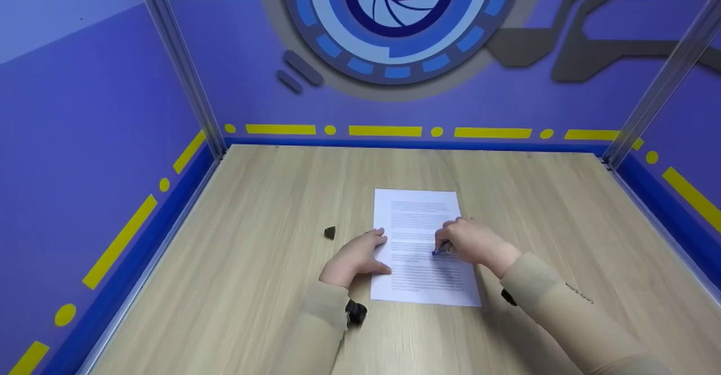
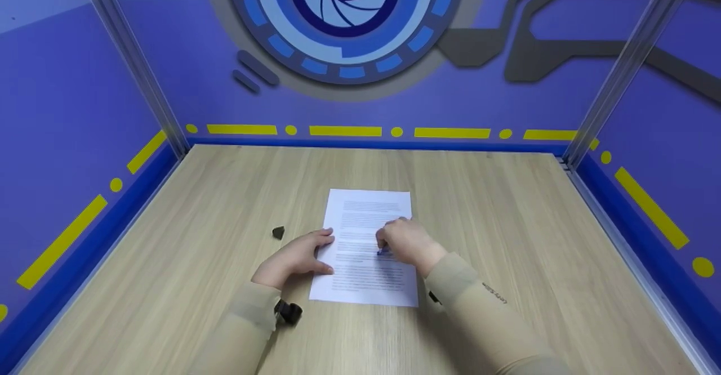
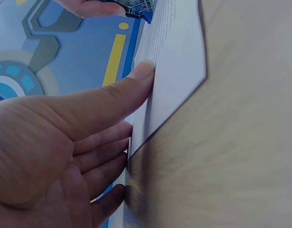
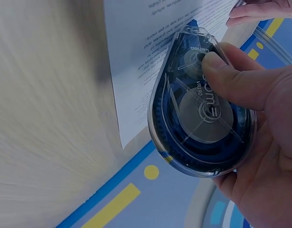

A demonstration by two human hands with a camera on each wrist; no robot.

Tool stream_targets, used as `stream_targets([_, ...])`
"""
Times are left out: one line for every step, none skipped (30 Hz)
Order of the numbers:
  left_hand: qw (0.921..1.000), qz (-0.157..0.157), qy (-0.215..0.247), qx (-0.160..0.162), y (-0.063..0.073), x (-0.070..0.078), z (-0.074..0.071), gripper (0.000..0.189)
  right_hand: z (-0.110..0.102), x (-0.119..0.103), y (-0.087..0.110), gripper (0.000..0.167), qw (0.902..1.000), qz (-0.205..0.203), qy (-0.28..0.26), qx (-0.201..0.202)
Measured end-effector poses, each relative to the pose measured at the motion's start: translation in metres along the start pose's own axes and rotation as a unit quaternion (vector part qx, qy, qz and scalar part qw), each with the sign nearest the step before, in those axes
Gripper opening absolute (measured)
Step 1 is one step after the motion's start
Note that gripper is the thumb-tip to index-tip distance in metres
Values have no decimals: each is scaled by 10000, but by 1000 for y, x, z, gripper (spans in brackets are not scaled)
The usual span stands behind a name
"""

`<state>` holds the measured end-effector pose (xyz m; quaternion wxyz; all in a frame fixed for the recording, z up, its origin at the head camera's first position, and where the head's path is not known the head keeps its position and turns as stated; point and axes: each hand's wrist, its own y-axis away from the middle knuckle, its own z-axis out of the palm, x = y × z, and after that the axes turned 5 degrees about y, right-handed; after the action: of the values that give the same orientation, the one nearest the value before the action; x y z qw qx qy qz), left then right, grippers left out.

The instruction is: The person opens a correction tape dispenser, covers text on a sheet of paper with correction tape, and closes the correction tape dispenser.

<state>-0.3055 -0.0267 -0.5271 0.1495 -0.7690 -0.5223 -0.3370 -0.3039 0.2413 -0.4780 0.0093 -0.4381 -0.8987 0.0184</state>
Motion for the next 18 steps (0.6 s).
stream_targets([10000,-11,5,-1,0,0,0,77,0,0,0,18,10000,5,0,-3])
stream_targets([10000,-10,14,3,0,0,0,77,0,0,1,19,10000,6,9,-4])
stream_targets([10000,-23,23,0,0,0,0,77,-1,0,1,19,10000,15,17,-5])
stream_targets([10000,-35,32,-4,0,0,0,77,-1,0,1,19,10000,22,34,-4])
stream_targets([10000,-48,40,-6,0,0,0,78,0,0,1,19,10000,31,55,-4])
stream_targets([10000,-59,60,-10,0,0,0,78,-1,0,1,19,10000,40,64,-5])
stream_targets([10000,-46,53,-6,0,0,0,78,0,0,1,20,10000,47,66,1])
stream_targets([10000,-29,38,-2,0,0,0,77,0,0,1,20,10000,50,68,8])
stream_targets([10000,-25,31,-5,0,0,0,77,0,1,2,20,10000,57,63,16])
stream_targets([10000,-8,18,-2,0,0,0,77,0,1,2,20,10000,33,71,32])
stream_targets([10000,6,14,2,0,0,0,77,0,1,2,20,10000,27,51,43])
stream_targets([10000,19,8,8,0,0,0,77,0,2,2,20,10000,20,25,47])
stream_targets([10000,21,5,9,0,0,0,77,0,2,2,20,10000,14,7,52])
stream_targets([10000,16,8,7,0,0,0,77,0,3,3,20,10000,2,-6,58])
stream_targets([10000,3,17,4,0,-1,0,77,0,3,3,20,10000,-4,-19,57])
stream_targets([10000,16,15,7,0,-1,0,77,0,4,4,20,10000,2,-34,53])
stream_targets([10000,15,15,1,0,-1,0,77,0,4,5,19,10000,34,-67,33])
stream_targets([10000,13,7,-2,0,-1,0,77,-1,4,5,18,10000,46,-84,19])
